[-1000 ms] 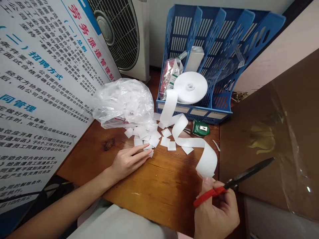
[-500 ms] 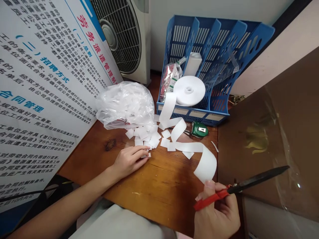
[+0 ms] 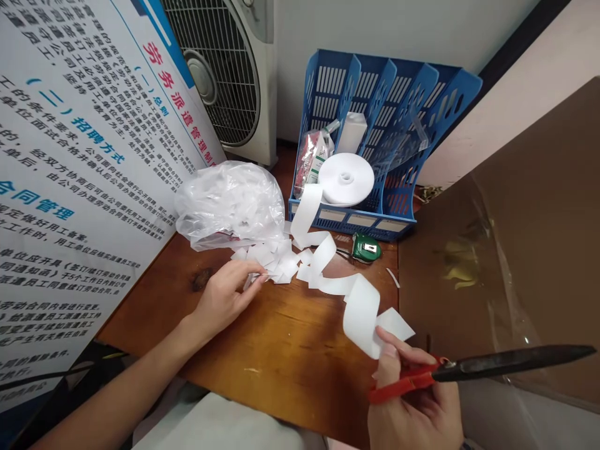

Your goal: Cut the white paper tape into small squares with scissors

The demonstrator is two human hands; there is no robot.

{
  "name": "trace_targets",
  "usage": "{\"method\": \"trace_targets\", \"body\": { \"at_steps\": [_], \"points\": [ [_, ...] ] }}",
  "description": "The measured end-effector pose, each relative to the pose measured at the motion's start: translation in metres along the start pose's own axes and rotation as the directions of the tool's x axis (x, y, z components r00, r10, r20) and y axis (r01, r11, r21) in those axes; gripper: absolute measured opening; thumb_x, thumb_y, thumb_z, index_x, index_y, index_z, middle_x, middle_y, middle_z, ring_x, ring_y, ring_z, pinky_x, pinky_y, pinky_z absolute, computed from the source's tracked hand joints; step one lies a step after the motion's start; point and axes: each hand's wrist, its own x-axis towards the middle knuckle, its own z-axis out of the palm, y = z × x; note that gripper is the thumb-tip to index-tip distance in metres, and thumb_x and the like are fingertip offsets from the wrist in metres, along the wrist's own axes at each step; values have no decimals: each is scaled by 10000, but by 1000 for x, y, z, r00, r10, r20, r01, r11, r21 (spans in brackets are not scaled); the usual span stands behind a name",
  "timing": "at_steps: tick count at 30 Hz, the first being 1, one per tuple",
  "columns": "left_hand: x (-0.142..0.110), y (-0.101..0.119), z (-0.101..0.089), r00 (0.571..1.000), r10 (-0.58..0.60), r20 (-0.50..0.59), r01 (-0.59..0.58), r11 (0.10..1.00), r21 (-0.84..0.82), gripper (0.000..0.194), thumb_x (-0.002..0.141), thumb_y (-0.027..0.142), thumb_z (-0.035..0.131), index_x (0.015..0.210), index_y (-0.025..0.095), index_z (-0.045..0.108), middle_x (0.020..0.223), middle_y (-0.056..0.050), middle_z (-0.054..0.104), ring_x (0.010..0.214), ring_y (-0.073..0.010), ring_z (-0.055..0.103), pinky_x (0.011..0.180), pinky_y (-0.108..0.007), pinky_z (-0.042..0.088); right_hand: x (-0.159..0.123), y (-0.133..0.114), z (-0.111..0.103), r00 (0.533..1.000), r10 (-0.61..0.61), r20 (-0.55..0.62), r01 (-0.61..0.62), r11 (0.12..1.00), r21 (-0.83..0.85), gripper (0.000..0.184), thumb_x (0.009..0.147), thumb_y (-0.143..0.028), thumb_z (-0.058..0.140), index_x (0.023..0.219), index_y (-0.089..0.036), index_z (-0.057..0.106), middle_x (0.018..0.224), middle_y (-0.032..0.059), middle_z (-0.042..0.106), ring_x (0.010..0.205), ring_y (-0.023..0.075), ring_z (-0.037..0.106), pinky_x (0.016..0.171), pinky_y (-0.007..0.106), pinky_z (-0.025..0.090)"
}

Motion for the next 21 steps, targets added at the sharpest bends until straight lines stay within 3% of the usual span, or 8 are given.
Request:
{"method": "trace_targets", "body": {
  "at_steps": [4,7,10,12,16,18,21],
  "points": [
    [-1,-4,5,990,-141,16,142,986,-82,103,1030,277,552,996,203,616,903,-28,683,792,-163,654,764,-267,492,-2,-2,5,999,-24,41,22,999,45,332,770,-210,815,1008,-133,597,1095,116,725,797,96,662,703,161,528],
    [-3,-7,11,969,-234,74,242,960,-138,92,1066,291,472,1054,215,521,831,-5,721,699,-149,693,669,-230,484,0,-5,8,998,-36,51,31,995,99,370,743,-186,828,994,-142,560,1272,163,669,792,92,655,662,160,530],
    [-5,-7,13,948,-292,127,310,936,-165,72,1075,291,438,1096,226,458,855,-18,776,695,-160,723,633,-220,463,3,-8,9,996,-64,61,58,993,102,390,725,-168,832,997,-145,553,1391,171,597,766,52,644,714,143,543],
    [-4,-5,11,934,-323,150,347,922,-170,75,1076,299,429,1098,229,437,883,-34,793,617,-154,691,601,-224,432,5,-8,9,995,-62,75,53,993,109,424,704,-160,844,1008,-151,550,1434,169,563,892,70,685,782,133,550],
    [-1,-1,7,909,-364,202,401,897,-185,106,1082,341,411,1076,234,410,848,-31,796,439,-135,514,562,-247,366,8,-3,8,990,-57,127,43,992,117,432,685,-168,863,988,-146,555,1343,177,628,1141,184,687,868,201,574],
    [0,1,6,898,-375,231,420,886,-197,118,1084,352,398,1067,235,403,825,-26,788,435,-140,467,570,-260,348,9,0,7,989,-39,142,21,992,125,418,693,-183,862,973,-144,555,1186,156,696,1023,200,721,798,242,596],
    [0,3,5,883,-376,282,443,866,-231,128,1083,359,392,1066,234,415,782,-3,752,477,-145,469,588,-264,342,7,3,6,986,9,168,-29,993,116,398,692,-205,866,932,-149,554,1000,103,704,835,171,711,612,201,560]
  ]
}}
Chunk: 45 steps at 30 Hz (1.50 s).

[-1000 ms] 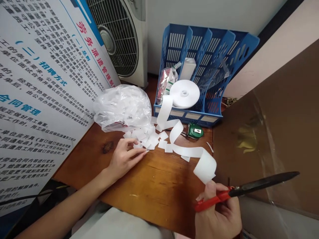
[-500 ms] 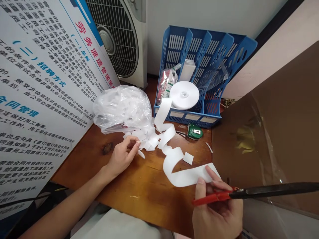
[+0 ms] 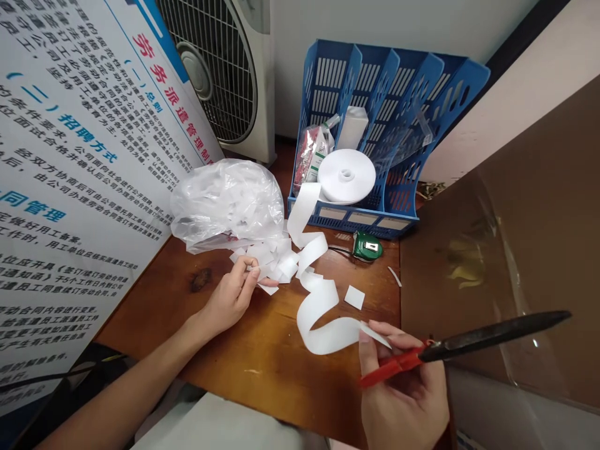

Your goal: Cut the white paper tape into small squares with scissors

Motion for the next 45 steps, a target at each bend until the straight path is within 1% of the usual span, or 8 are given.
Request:
{"method": "trace_targets", "body": {
  "at_steps": [12,23,25,28,31,33,39,45],
  "points": [
    [-5,7,9,992,-128,-4,119,933,-341,250,1027,453,497,976,211,531,919,-12,610,795,-160,653,746,-257,524,-10,22,-3,978,125,169,-105,986,-126,346,734,-298,854,957,-156,631,1012,60,718,890,123,697,756,165,560],
    [-16,43,-8,989,-20,145,69,939,-336,130,935,298,676,872,184,667,828,-24,661,764,-159,625,725,-266,504,-9,30,-2,978,210,11,-205,964,-171,369,756,-395,840,943,-149,639,1049,65,725,936,141,691,806,210,542],
    [-22,59,-1,927,195,320,-99,951,-292,71,924,240,673,882,189,698,960,-51,697,883,-177,666,839,-287,523,-6,38,-7,962,270,38,-259,949,-177,365,781,-411,818,971,-150,647,1067,68,727,898,134,704,762,198,548],
    [-27,72,26,712,475,518,-368,880,-301,41,878,213,692,892,191,724,1168,-60,711,1034,-201,691,995,-298,505,-3,48,-13,934,329,138,-303,936,-182,368,821,-444,775,1007,-151,652,1097,77,727,882,148,730,752,213,576],
    [-25,66,60,528,608,593,-642,743,-190,110,856,247,675,893,178,752,1263,-95,684,1115,-263,674,1114,-375,447,2,50,-19,904,359,231,-322,929,-184,388,832,-471,754,1034,-155,653,1134,86,720,950,187,738,809,277,611],
    [-22,55,78,482,603,636,-734,674,-83,138,861,257,667,874,164,768,1322,-151,634,1209,-313,626,1175,-446,387,5,47,-25,895,365,257,-316,925,-213,395,809,-458,778,1038,-151,681,1117,90,724,971,194,731,823,275,608],
    [-14,27,95,560,571,600,-747,661,68,218,932,271,608,866,142,772,1417,-169,593,1193,-316,621,1082,-446,465,11,33,-48,934,339,116,-293,909,-296,441,711,-492,842,933,-146,683,895,32,699,746,90,650,682,130,527],
    [-18,21,107,656,540,527,-673,735,85,232,975,247,567,912,151,768,1376,-161,627,1181,-340,616,1009,-496,490,-2,42,-47,857,471,208,-359,836,-416,476,685,-519,841,911,-136,671,801,38,678,703,133,643,618,171,514]
  ]
}}
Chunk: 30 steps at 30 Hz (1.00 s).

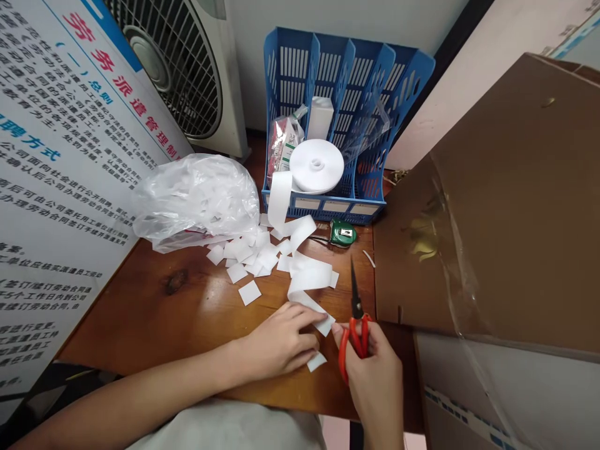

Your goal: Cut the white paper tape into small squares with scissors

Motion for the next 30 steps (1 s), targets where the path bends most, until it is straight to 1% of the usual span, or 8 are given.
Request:
{"method": "trace_targets", "body": {
  "at_steps": [6,10,13,16,20,23,26,30],
  "points": [
    [-7,1,1,994,-79,-77,62,977,-203,144,894,226,660,881,184,798,1453,-167,563,1302,-309,582,1073,-422,493,-7,7,27,998,-8,55,11,998,-69,352,790,-472,766,860,-159,619,728,3,627,656,100,569,594,155,447],
    [-9,3,-2,973,-176,-147,111,922,-372,131,885,210,675,870,184,802,1456,-139,588,1255,-291,632,1075,-397,500,-6,-3,30,981,-102,168,98,995,32,374,803,-481,751,992,-173,654,894,32,669,784,130,630,722,197,529],
    [-9,6,-9,911,-353,-213,198,827,-526,159,930,237,652,945,169,795,1181,-132,733,1021,-235,725,912,-340,574,-4,-11,29,957,-154,244,126,984,127,367,823,-469,741,1013,-169,652,1026,66,691,836,141,658,774,221,549],
    [-10,11,-20,806,-549,-219,268,670,-692,213,956,323,654,944,145,770,951,-114,758,797,-201,729,691,-286,584,-4,-17,32,966,-183,181,147,970,193,320,827,-412,760,924,-175,567,1122,71,689,906,127,651,797,195,528],
    [-14,17,-32,726,-673,-140,259,457,-851,256,941,389,682,897,138,709,922,-117,775,790,-216,745,723,-312,599,-3,-24,40,962,-161,220,90,950,300,411,796,-389,796,850,-175,449,1206,66,656,839,99,618,696,175,496],
    [-21,15,-41,705,-702,-98,246,372,-895,229,919,375,707,882,151,681,927,-105,765,831,-212,737,785,-330,590,-2,-31,44,925,-127,357,5,946,324,415,775,-384,812,892,-181,470,1010,38,647,684,74,544,552,160,411],
    [-34,7,-58,695,-715,-74,255,342,-905,208,897,331,730,809,160,652,1167,-126,701,972,-220,721,849,-327,566,1,-40,40,877,-118,466,-23,958,286,383,780,-359,810,907,-178,498,947,28,623,753,97,561,605,163,438],
    [-51,-3,-84,773,-634,37,310,326,-893,206,852,239,764,719,153,633,1432,-141,553,1263,-307,620,949,-354,534,7,-54,28,787,-128,604,84,991,100,261,893,-375,682,882,-169,523,845,1,576,745,86,505,652,163,421]
  ]
}}
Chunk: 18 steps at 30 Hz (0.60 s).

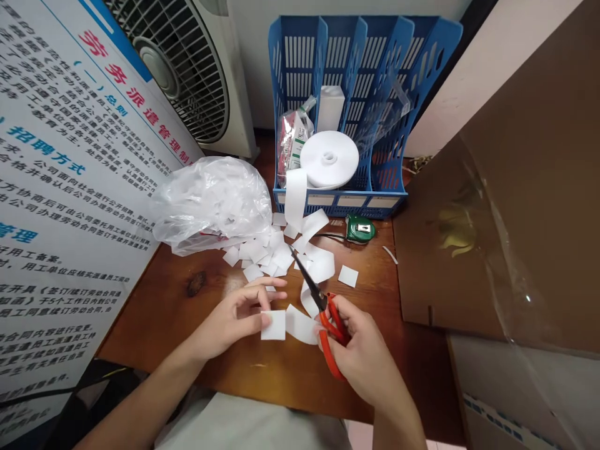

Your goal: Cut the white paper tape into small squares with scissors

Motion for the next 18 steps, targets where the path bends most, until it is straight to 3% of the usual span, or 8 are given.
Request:
{"method": "trace_targets", "body": {
  "at_steps": [2,4,6,9,14,16,18],
  "points": [
    [-2,4,-6,993,-47,106,46,999,11,173,852,218,759,742,153,642,1453,-143,542,1234,-301,636,916,-349,541,0,-6,-4,997,5,82,3,996,-88,222,917,-355,637,876,-169,523,785,-19,517,690,70,426,619,160,373],
    [-2,3,-6,978,-107,178,103,994,33,161,845,218,766,765,150,643,1347,-143,621,1050,-242,702,831,-313,546,1,-10,-5,990,2,142,15,992,-124,188,915,-316,621,865,-172,512,768,-30,469,679,65,379,613,159,352],
    [-1,-1,-1,970,-159,184,150,987,63,172,841,227,767,773,146,632,1059,-107,716,792,-157,686,688,-247,510,1,-12,-4,987,-10,159,31,991,-132,185,902,-290,619,835,-171,495,757,-31,451,682,67,377,617,160,354],
    [2,-9,7,976,-187,111,177,980,95,168,851,208,736,769,144,605,686,-3,625,572,-82,541,538,-179,379,2,-13,1,991,-21,135,35,994,-104,206,878,-310,649,830,-164,511,751,-21,493,675,73,404,614,165,365],
    [1,-12,18,987,-162,15,159,980,122,152,869,195,711,789,142,593,694,10,622,602,-72,532,565,-166,397,5,-15,9,994,14,107,-8,998,-56,235,869,-354,679,880,-161,545,780,-6,568,679,75,453,623,160,391],
    [-1,-11,22,986,-165,-6,165,981,102,156,871,238,740,924,156,618,729,15,653,619,-77,569,579,-166,423,6,-16,10,995,15,94,-10,999,-53,204,883,-335,660,897,-162,552,815,5,596,704,81,490,629,159,400],
    [-2,-10,24,982,-187,-17,187,980,65,308,843,271,792,1092,167,644,763,10,692,647,-86,611,603,-168,451,6,-16,10,997,7,77,-3,998,-55,170,891,-313,640,909,-162,563,847,18,617,735,91,526,639,161,415]
  ]
}}
